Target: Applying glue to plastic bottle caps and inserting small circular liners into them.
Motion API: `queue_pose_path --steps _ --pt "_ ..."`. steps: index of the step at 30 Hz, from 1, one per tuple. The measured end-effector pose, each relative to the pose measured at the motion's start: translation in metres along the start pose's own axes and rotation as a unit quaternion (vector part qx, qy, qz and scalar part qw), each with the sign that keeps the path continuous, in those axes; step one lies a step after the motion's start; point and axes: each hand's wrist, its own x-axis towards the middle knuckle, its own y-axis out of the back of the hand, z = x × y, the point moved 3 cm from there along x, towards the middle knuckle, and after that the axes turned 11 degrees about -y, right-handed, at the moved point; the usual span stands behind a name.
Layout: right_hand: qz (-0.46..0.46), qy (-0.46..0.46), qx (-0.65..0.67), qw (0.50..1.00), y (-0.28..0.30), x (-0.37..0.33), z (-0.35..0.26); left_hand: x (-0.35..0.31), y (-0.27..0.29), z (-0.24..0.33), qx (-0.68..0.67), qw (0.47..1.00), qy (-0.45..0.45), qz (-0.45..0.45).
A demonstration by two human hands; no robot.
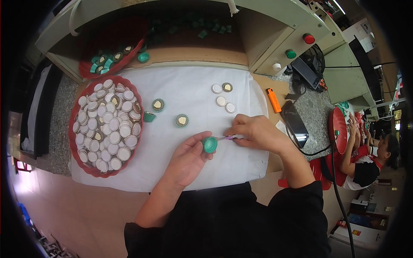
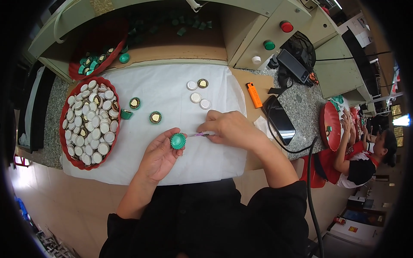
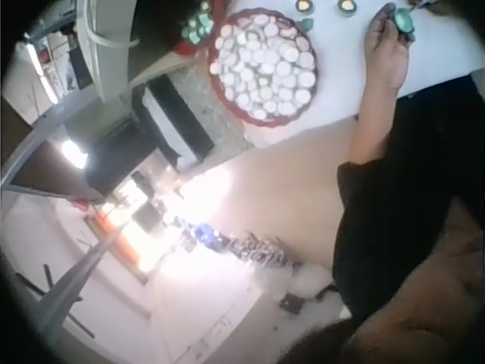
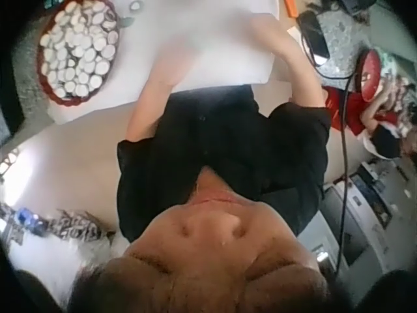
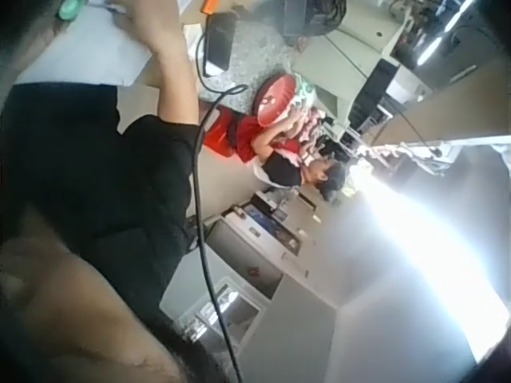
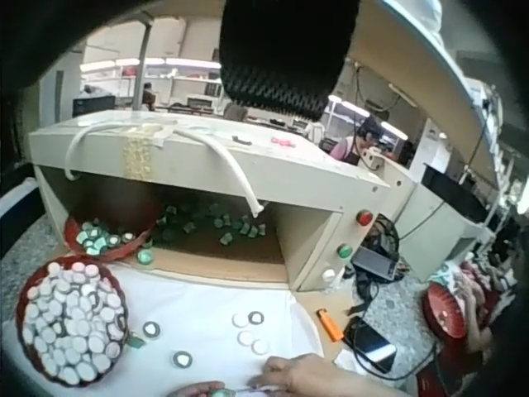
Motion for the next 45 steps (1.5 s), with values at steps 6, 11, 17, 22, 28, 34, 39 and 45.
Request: queue_pose_path --steps 6,11,17,22,28,34,39,45 --pt "0.174 -0.224 0.314 0.906 -0.008 -0.020 0.022 -0.001 -0.001 0.002 0.009 1.000 -0.004 0.010" --pt "0.276 -0.313 0.199 0.886 -0.038 -0.028 -0.013 0.000 0.001 0.000 0.003 1.000 -0.002 -0.002" --pt "0.257 -0.353 0.121 0.891 -0.041 -0.018 -0.020 -0.001 0.000 0.000 0.007 1.000 -0.001 0.003" --pt "0.224 -0.320 0.168 0.905 -0.036 -0.019 -0.020 -0.001 0.001 0.000 0.001 1.000 -0.006 0.005" --pt "0.213 -0.329 0.196 0.899 -0.036 -0.018 -0.016 0.000 0.003 -0.001 0.031 0.999 -0.010 0.005" --pt "0.236 -0.322 0.156 0.903 -0.040 -0.017 -0.017 0.001 0.003 -0.001 0.022 1.000 -0.007 0.015" --pt "0.287 -0.267 0.221 0.893 -0.041 -0.019 -0.014 0.001 0.005 -0.001 -0.010 1.000 -0.002 0.019" --pt "0.292 -0.193 0.453 0.820 -0.042 -0.023 -0.041 0.001 0.005 -0.001 -0.018 1.000 -0.016 0.007"
